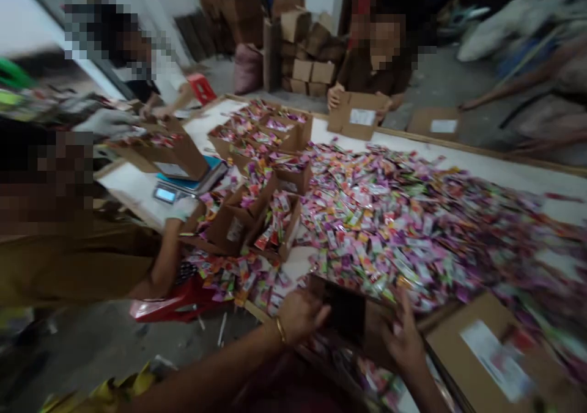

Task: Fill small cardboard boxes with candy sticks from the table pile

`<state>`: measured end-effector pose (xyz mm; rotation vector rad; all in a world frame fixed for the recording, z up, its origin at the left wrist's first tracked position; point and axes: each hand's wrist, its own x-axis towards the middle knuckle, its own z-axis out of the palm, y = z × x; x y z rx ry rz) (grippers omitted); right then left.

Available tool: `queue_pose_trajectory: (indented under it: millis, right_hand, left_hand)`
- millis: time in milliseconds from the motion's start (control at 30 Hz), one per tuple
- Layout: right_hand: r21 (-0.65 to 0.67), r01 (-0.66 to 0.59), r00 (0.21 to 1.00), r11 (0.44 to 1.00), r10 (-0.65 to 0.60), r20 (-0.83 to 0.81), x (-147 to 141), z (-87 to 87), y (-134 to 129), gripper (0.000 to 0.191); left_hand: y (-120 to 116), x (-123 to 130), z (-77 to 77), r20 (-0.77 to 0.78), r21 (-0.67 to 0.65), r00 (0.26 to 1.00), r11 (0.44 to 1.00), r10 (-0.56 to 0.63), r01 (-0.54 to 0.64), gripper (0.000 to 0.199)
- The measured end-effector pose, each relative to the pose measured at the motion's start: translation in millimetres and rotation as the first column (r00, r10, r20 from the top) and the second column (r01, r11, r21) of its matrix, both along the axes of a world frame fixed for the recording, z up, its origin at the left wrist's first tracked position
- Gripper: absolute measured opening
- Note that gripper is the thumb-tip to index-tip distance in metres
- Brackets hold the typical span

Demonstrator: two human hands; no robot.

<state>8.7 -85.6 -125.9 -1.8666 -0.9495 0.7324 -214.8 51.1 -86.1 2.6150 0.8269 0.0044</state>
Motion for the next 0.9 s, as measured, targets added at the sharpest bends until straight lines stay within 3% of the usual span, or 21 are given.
queue_pose_trajectory:
  millis: [67, 133, 167, 233, 300, 367, 400, 433, 533, 600, 700, 800, 900]
  right_hand:
    - [-0.017, -0.255, 0.94, 0.967, 0.252, 0.231, 7, 24.9, 4, 0.051]
    - [-0.056, -0.472, 0.754, 0.88, 0.436, 0.491, 7, 53.1, 13, 0.045]
    - [-0.081, -0.524, 0.652, 0.848, 0.461, 0.602, 4, 64.7, 16, 0.047]
    - [-0.124, -0.527, 0.503, 0.841, 0.427, 0.752, -5, 78.8, 18, 0.052]
    - [-0.133, -0.495, 0.438, 0.859, 0.379, 0.815, -15, 79.9, 11, 0.046]
    - [-0.118, -0.517, 0.418, 0.848, 0.37, 0.83, -21, 72.3, -1, 0.037]
    - [-0.103, -0.543, 0.417, 0.833, 0.375, 0.828, -24, 67.3, -6, 0.034]
    - [-0.084, -0.562, 0.427, 0.823, 0.376, 0.822, -26, 62.4, -10, 0.03]
    - [-0.045, -0.497, 0.526, 0.867, 0.342, 0.779, -34, 52.5, -13, 0.021]
    - [-0.05, -0.417, 0.586, 0.908, 0.31, 0.748, -41, 49.8, -9, 0.02]
    - [-0.105, -0.441, 0.553, 0.891, 0.362, 0.75, -51, 46.3, -2, 0.022]
    - [-0.164, -0.504, 0.503, 0.848, 0.442, 0.742, -57, 42.4, 1, 0.017]
    - [-0.208, -0.458, 0.547, 0.864, 0.459, 0.7, -61, 43.7, 0, 0.016]
  left_hand:
    - [6, 11, 0.0, 0.003, 0.041, 0.996, 0.995, 0.093, -0.093, 0.034]
    - [8, 20, -1.3, 0.06, 0.078, 0.986, 0.984, 0.153, -0.158, 0.023]
    - [7, 22, -1.8, 0.099, 0.093, 0.978, 0.977, 0.183, -0.193, 0.019]
    - [4, 21, -2.5, 0.187, 0.106, 0.939, 0.945, 0.288, -0.311, 0.017]
    - [1, 16, -4.4, 0.287, 0.09, 0.837, 0.857, 0.466, -0.508, 0.02]
    - [-4, 11, -7.8, 0.393, 0.041, 0.693, 0.741, 0.605, -0.67, 0.021]
    - [-7, 9, -9.6, 0.433, 0.005, 0.642, 0.711, 0.633, -0.704, 0.021]
    - [-9, 7, -11.1, 0.448, -0.039, 0.632, 0.72, 0.632, -0.693, 0.023]
    - [-13, 5, -11.9, 0.318, -0.253, 0.798, 0.857, 0.512, -0.449, 0.033]
    - [-11, 5, -10.4, 0.175, -0.411, 0.897, 0.858, 0.407, -0.309, 0.039]
    - [-4, 5, -11.9, 0.072, -0.502, 0.919, 0.81, 0.388, -0.302, 0.042]
    - [3, 6, -19.6, 0.081, -0.508, 0.918, 0.809, 0.387, -0.296, 0.038]
    - [3, 7, -24.9, 0.115, -0.499, 0.915, 0.819, 0.387, -0.284, 0.035]
